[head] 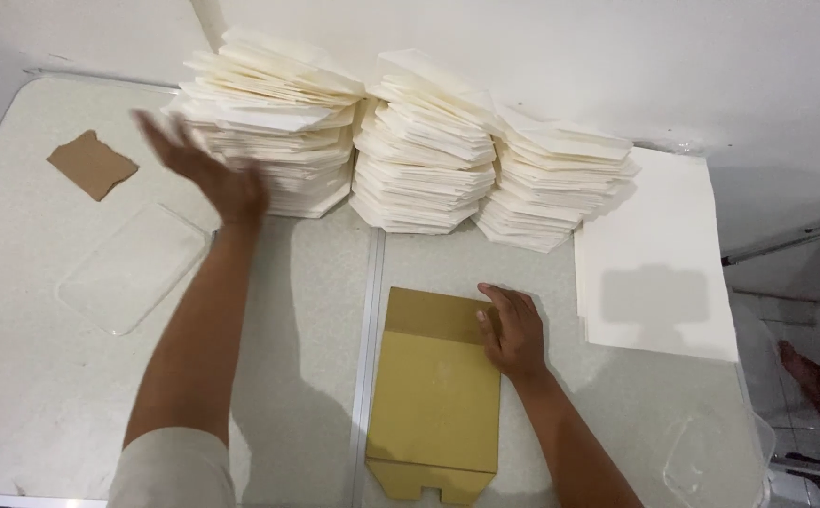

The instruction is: Folding individual white paper sheets into a triangular shape and placing them into a yellow cardboard template on a work table.

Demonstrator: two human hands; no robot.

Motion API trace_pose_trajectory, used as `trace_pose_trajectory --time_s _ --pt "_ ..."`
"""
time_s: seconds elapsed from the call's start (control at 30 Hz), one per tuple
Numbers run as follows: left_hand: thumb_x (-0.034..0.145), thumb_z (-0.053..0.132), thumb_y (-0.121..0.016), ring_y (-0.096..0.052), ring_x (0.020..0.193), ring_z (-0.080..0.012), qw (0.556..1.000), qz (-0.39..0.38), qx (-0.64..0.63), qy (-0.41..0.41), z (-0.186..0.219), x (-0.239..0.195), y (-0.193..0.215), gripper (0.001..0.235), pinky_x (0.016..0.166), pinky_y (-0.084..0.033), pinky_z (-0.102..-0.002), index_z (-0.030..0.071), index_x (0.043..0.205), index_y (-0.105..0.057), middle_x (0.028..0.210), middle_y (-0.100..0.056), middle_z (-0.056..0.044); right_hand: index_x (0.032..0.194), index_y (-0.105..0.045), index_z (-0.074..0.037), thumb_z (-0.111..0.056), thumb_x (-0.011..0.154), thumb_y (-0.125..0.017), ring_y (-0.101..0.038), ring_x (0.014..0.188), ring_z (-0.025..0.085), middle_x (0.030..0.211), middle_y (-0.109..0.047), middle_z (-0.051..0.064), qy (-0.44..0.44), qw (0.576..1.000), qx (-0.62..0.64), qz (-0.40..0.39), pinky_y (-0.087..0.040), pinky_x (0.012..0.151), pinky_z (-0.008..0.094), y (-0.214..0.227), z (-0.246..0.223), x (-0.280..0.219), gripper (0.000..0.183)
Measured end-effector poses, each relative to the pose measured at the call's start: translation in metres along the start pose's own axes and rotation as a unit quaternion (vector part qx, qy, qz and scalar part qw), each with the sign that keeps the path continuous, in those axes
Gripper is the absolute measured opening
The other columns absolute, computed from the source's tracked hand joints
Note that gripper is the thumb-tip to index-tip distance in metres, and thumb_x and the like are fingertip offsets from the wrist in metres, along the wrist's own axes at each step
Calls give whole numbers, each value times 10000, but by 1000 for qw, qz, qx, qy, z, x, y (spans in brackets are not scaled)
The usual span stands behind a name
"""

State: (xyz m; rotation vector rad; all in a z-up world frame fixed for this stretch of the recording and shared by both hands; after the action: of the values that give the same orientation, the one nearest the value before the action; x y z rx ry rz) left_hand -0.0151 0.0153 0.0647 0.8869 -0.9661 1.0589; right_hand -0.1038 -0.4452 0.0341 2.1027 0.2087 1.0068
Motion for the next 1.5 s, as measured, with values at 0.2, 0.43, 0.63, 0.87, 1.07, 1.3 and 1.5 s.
trace_pose_trajectory --time_s 0.2,0.43,0.63,0.87,1.07,1.3,1.5 --pt "1062 725 -461 -190 1605 -370 903 -66 -257 339 -63 28 -2 787 1280 -228 -574 242 1631 -214 1719 -170 -77 1300 -624 -49 -205 1052 -523 -687 1121 261 1238 -722 98 -2 1000 -7 3 -518 987 421 -3 1 -1 310" --pt "1059 458 -485 -531 1046 -148 890 -174 -250 340 -54 32 -26 433 938 -434 -319 102 1287 -577 1088 -553 2 1248 -660 -41 -165 1030 -552 -700 1056 245 1184 -738 99 8 1000 -20 3 -526 946 397 -3 0 0 273" --pt "1031 759 -407 -343 1512 -346 907 -200 -283 239 -23 44 -7 846 1209 -323 -524 130 1584 -291 1628 -335 -156 1229 -663 -25 -147 1037 -545 -710 1044 239 1166 -745 100 15 1000 -7 12 -540 945 410 -4 -1 -1 256" --pt "1035 401 -709 -349 1486 -404 916 -218 -231 245 -7 55 0 714 1153 -297 -537 170 1564 -288 1556 -431 -282 1218 -672 -30 -121 1018 -572 -714 1031 241 1142 -751 95 12 1000 -12 12 -543 934 399 -3 -1 0 241" --pt "989 758 -485 -38 1615 -295 992 -108 -61 -16 28 68 3 838 1335 -173 -665 303 1654 -253 1725 -177 -33 1210 -669 -23 -151 1039 -546 -714 1000 239 1118 -748 108 18 1000 -11 6 -543 914 413 -3 0 1 247" --pt "1167 422 -368 -76 1505 -505 904 -373 76 -197 80 91 -36 519 1209 -101 -732 271 1661 -328 1676 -132 -166 1212 -671 -29 -137 1037 -546 -714 1008 243 1129 -747 105 13 1000 -3 11 -548 905 406 -1 -2 2 241" --pt "1171 302 -661 -118 1519 -497 887 -352 22 -298 77 81 -47 541 1227 -134 -706 283 1601 -333 1693 -191 -121 1221 -665 -27 -119 1031 -550 -708 1028 255 1147 -743 109 14 1000 -3 4 -547 916 414 -3 0 2 240"
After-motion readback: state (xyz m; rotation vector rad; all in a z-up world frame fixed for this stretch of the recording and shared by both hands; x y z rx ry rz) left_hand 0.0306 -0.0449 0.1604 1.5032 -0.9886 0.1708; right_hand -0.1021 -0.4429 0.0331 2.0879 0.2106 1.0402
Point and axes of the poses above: each hand's wrist, its own x-axis towards the middle knuckle, its own y-axis out of the back of the hand, z = x × y, the point moved 3 cm from there along x, towards the middle knuckle
